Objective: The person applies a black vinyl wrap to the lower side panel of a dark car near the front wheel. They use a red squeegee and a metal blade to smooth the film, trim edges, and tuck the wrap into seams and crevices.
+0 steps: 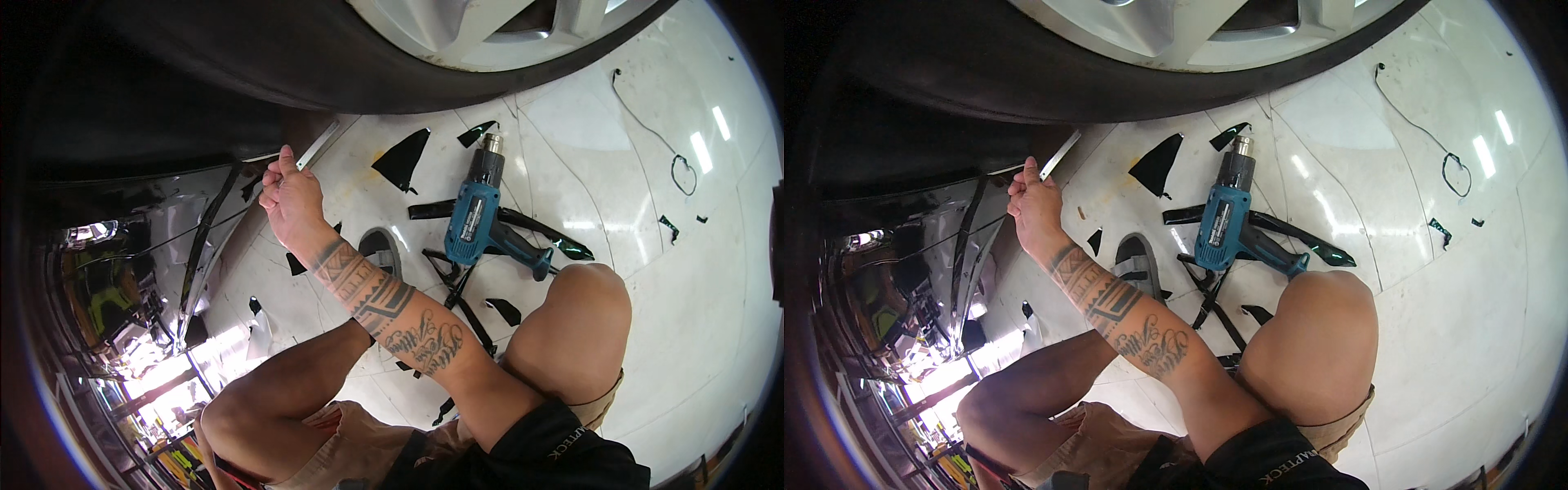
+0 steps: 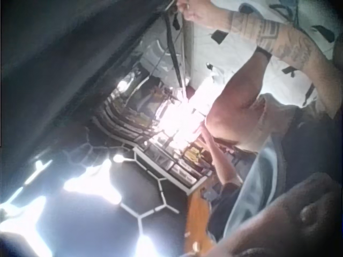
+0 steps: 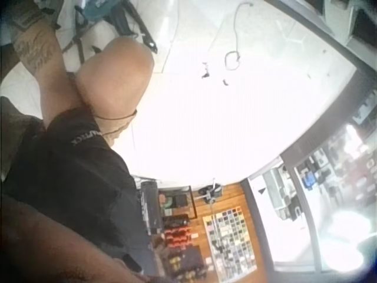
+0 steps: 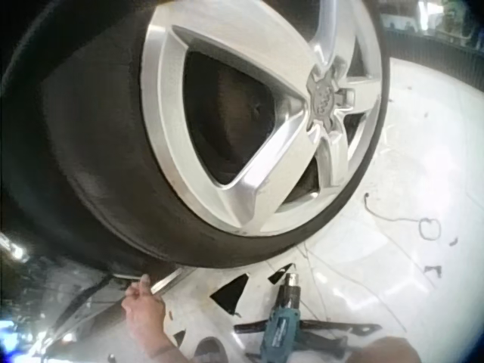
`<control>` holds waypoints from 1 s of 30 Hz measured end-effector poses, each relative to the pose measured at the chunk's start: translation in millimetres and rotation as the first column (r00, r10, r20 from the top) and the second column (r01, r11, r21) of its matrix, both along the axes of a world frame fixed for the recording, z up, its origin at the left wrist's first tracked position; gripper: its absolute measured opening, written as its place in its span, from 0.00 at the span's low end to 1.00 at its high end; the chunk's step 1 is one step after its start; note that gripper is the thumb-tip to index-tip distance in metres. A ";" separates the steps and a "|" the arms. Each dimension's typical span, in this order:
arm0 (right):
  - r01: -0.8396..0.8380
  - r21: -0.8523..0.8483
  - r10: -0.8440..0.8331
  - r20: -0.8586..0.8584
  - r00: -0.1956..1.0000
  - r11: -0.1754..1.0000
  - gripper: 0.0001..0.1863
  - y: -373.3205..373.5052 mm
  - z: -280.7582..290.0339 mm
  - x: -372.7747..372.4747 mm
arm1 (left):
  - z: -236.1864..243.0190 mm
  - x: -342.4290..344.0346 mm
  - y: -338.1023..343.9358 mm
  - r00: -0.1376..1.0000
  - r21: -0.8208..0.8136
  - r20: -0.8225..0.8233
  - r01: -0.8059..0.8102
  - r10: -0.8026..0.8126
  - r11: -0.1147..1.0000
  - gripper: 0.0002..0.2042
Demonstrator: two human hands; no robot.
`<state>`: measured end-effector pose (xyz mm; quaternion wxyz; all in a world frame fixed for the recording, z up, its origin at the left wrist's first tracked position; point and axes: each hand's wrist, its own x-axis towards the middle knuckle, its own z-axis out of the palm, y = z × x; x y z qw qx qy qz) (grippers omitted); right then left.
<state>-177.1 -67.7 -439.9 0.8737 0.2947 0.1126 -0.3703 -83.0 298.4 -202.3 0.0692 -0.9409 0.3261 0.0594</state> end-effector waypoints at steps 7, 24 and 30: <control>-0.017 -0.012 0.018 0.057 0.998 1.000 0.22 7.7 23.2 -1.2 | -18.1 -19.0 -32.0 0.999 -0.054 -0.032 0.025 -0.027 0.998 0.07; -0.018 -0.040 0.023 0.125 0.992 0.999 0.23 16.2 50.4 -6.6 | -45.8 -56.6 -89.7 0.988 -0.134 -0.091 0.108 -0.121 0.985 0.06; 0.043 -0.090 -0.036 0.072 0.997 0.995 0.16 17.9 11.0 -4.6 | -52.3 -63.1 -99.7 0.982 -0.175 -0.111 0.132 -0.153 0.976 0.05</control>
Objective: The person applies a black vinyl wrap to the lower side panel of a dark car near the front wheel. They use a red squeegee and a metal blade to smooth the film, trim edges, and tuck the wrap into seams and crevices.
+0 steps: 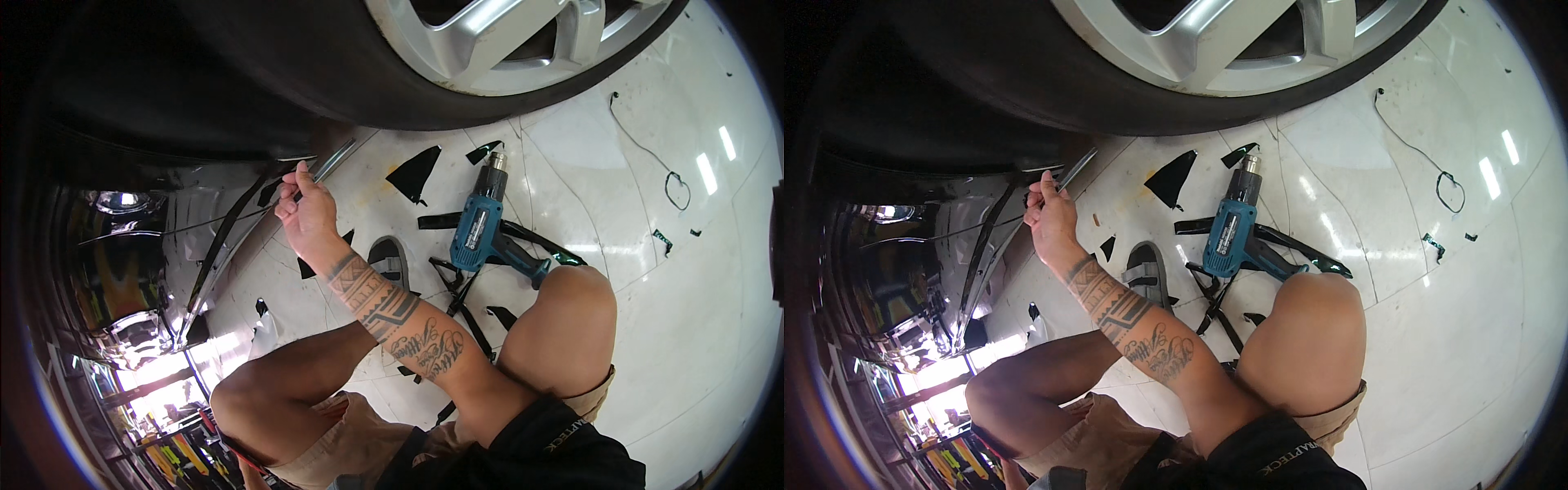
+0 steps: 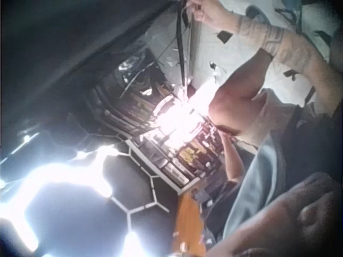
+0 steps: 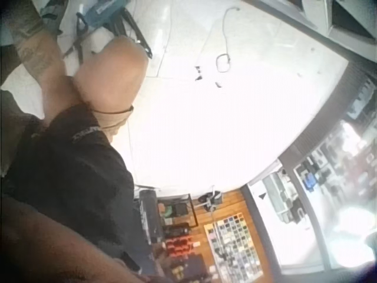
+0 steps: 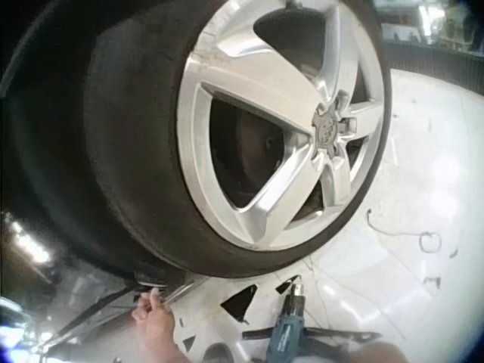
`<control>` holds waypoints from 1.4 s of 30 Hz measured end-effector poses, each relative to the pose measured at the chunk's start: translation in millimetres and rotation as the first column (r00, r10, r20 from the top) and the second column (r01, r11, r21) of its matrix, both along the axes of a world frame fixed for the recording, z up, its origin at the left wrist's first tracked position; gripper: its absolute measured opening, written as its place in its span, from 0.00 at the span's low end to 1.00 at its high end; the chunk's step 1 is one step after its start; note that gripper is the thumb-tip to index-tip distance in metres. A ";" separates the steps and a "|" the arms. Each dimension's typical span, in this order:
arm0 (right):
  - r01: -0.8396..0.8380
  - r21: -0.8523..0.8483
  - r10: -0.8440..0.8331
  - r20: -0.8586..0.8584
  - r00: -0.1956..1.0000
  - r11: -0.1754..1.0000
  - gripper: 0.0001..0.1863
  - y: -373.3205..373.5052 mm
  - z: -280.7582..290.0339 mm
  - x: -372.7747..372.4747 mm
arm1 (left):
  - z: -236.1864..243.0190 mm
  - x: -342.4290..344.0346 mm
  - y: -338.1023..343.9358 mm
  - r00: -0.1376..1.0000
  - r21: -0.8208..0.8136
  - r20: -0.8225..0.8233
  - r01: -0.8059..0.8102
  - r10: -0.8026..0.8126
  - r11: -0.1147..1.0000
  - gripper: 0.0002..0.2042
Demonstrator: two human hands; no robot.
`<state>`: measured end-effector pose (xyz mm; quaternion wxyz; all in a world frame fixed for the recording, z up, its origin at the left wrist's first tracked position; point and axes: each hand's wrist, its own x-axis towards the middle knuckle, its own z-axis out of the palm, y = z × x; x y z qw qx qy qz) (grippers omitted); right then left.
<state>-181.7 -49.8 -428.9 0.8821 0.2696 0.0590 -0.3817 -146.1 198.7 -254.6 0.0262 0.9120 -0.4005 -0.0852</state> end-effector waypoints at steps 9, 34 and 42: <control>0.042 -0.278 -0.051 -0.028 0.998 0.960 0.09 -10.0 -9.6 -11.8 | -9.2 -0.5 -0.6 0.999 -0.036 -0.036 -0.001 0.000 0.999 0.04; -0.230 -0.060 0.235 0.116 0.965 0.971 0.07 -31.3 4.2 -19.3 | -10.6 -14.7 6.7 0.999 -0.037 -0.036 -0.015 0.013 0.999 0.02; -0.047 -0.341 -0.103 -0.408 0.907 0.939 0.09 1.7 -15.2 -15.6 | -6.0 14.9 66.2 0.991 -0.041 -0.026 -0.132 0.131 0.990 0.01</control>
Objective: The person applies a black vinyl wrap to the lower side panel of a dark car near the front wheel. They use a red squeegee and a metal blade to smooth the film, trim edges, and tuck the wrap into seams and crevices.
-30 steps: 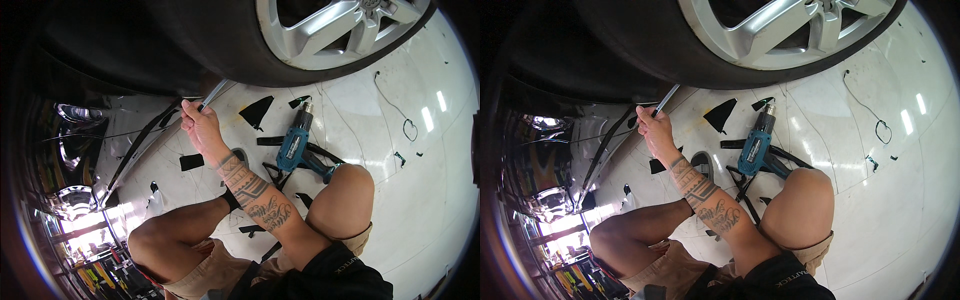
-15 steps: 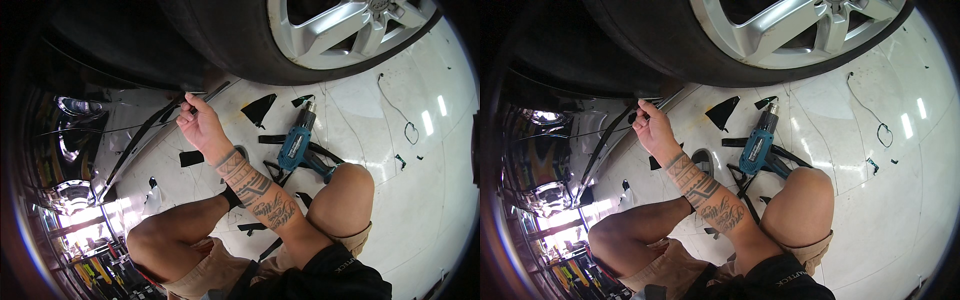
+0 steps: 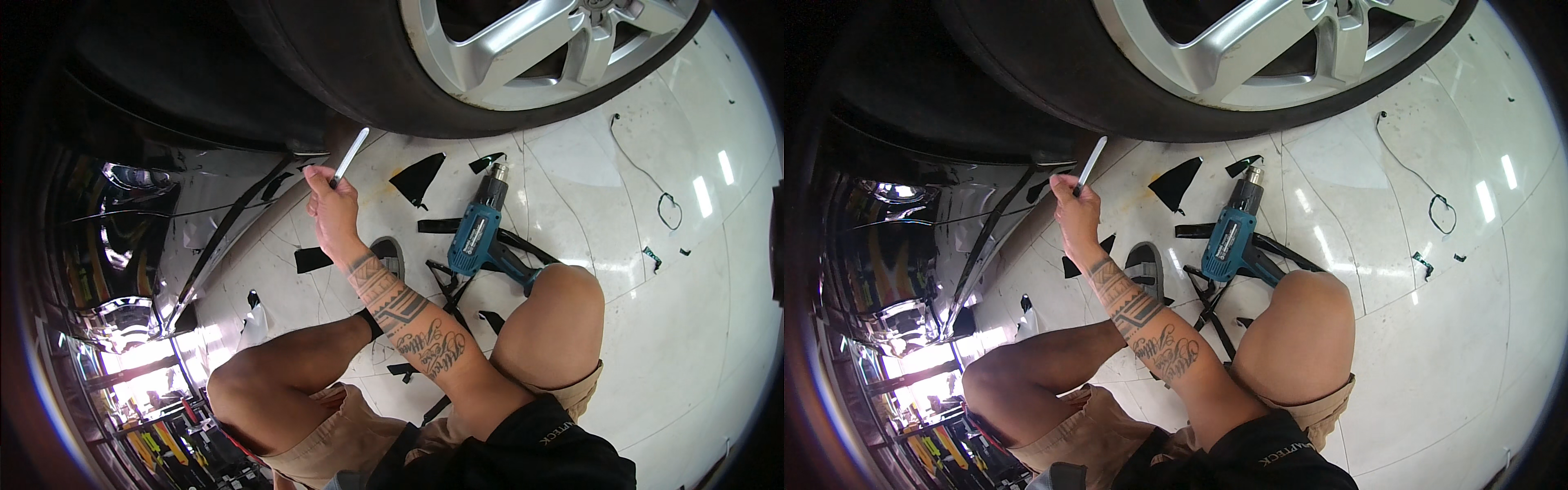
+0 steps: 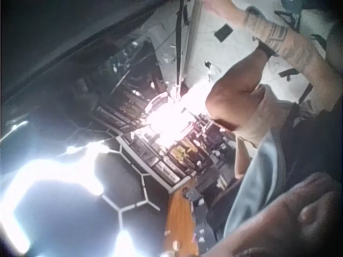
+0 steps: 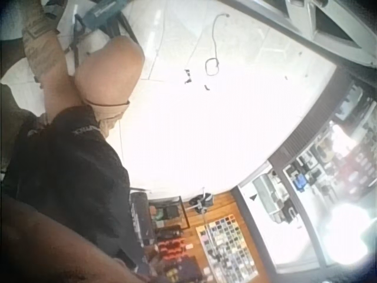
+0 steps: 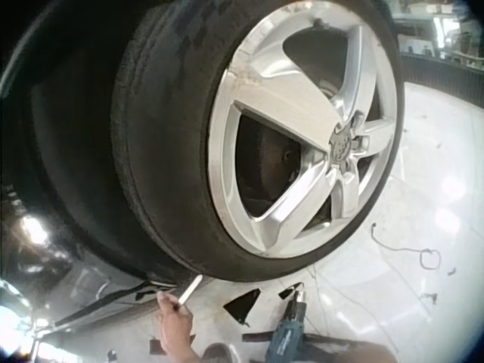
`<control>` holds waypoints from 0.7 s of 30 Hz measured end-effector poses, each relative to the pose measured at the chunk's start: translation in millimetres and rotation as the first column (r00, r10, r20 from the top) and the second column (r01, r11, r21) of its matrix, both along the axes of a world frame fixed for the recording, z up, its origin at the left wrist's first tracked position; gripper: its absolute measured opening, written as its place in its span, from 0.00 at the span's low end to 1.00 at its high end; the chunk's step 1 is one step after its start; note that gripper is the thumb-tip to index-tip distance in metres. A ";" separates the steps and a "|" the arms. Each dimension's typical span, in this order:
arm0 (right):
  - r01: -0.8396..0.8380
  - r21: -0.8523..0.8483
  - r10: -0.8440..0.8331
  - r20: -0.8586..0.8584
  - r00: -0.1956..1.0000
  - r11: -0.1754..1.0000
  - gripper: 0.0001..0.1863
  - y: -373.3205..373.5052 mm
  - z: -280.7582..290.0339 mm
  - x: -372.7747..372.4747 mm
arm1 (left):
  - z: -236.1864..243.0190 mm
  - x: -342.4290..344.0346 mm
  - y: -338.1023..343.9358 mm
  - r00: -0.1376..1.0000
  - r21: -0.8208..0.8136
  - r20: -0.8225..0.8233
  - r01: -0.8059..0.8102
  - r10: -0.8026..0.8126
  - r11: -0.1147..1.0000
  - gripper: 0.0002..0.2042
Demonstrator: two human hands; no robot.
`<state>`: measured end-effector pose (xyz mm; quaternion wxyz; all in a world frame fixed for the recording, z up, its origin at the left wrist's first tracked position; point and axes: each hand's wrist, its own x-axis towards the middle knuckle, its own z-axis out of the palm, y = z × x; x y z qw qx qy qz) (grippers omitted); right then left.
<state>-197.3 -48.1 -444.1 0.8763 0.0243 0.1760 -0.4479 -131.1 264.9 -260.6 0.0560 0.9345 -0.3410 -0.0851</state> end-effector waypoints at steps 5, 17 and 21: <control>0.019 -0.462 -0.200 -0.348 0.916 0.887 0.14 1.9 0.6 -9.0 | -21.2 28.1 80.9 0.990 0.014 -0.026 -0.138 0.139 0.990 0.01; -0.168 -0.809 -0.432 -0.461 0.775 0.563 0.14 -59.8 12.6 -48.0 | -59.5 105.2 196.6 0.989 0.043 -0.035 -0.141 0.142 0.989 0.01; -0.333 -0.747 -0.324 -0.582 0.746 0.575 0.12 -72.8 37.5 -56.3 | 12.7 110.8 63.7 0.939 0.349 0.306 0.044 -0.159 0.936 0.09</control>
